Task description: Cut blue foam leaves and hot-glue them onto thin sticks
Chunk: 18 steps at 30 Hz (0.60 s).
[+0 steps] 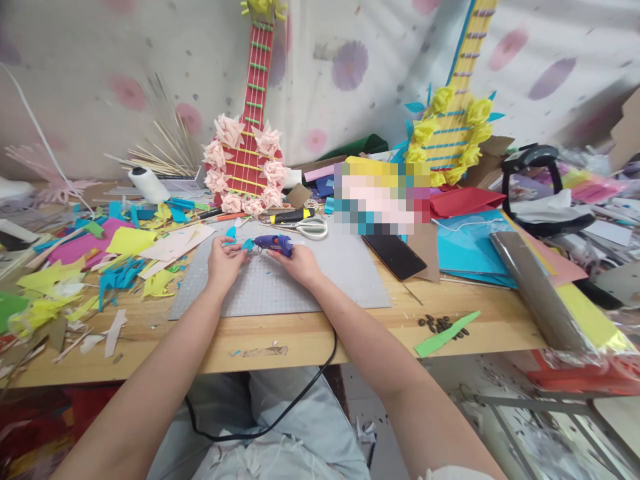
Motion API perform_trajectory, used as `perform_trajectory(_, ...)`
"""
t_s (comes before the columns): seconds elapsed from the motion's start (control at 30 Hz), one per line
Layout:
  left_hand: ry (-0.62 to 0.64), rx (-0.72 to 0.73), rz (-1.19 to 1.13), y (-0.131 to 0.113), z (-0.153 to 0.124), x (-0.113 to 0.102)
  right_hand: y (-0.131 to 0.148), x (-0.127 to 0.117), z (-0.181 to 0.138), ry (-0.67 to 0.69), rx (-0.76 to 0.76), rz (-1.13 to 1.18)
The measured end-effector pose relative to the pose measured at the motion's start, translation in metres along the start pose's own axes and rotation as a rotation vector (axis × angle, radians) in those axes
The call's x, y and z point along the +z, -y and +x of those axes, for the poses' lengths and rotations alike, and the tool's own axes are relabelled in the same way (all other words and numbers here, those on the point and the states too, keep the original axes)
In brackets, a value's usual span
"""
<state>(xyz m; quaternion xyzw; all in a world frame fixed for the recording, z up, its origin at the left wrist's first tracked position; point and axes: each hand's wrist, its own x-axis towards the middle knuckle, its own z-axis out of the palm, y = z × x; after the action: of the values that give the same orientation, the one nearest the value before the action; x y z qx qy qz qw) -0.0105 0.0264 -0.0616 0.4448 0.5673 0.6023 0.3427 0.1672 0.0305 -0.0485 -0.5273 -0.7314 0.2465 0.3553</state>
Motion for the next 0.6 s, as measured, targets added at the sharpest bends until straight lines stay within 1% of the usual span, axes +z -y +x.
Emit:
perform_trajectory(0.1,-0.006,-0.014,0.005,0.0002,0.0006,0.0003,0.0013,-0.0012,-0.0006,0.007,0.002,-0.008)
perform_trajectory(0.3,-0.01,-0.024,0.005,0.0027,0.0024,0.0002,0.0025,-0.0015,-0.0014,0.073,-0.041,-0.031)
perform_trajectory(0.5,-0.007,-0.022,0.014,0.001,0.0014,0.0006,-0.0021,0.0006,0.0015,-0.004,0.011,-0.02)
perform_trajectory(0.6,-0.005,-0.017,0.018,0.0004,0.001,0.0005,-0.0034,0.0004,0.0015,-0.014,0.005,-0.021)
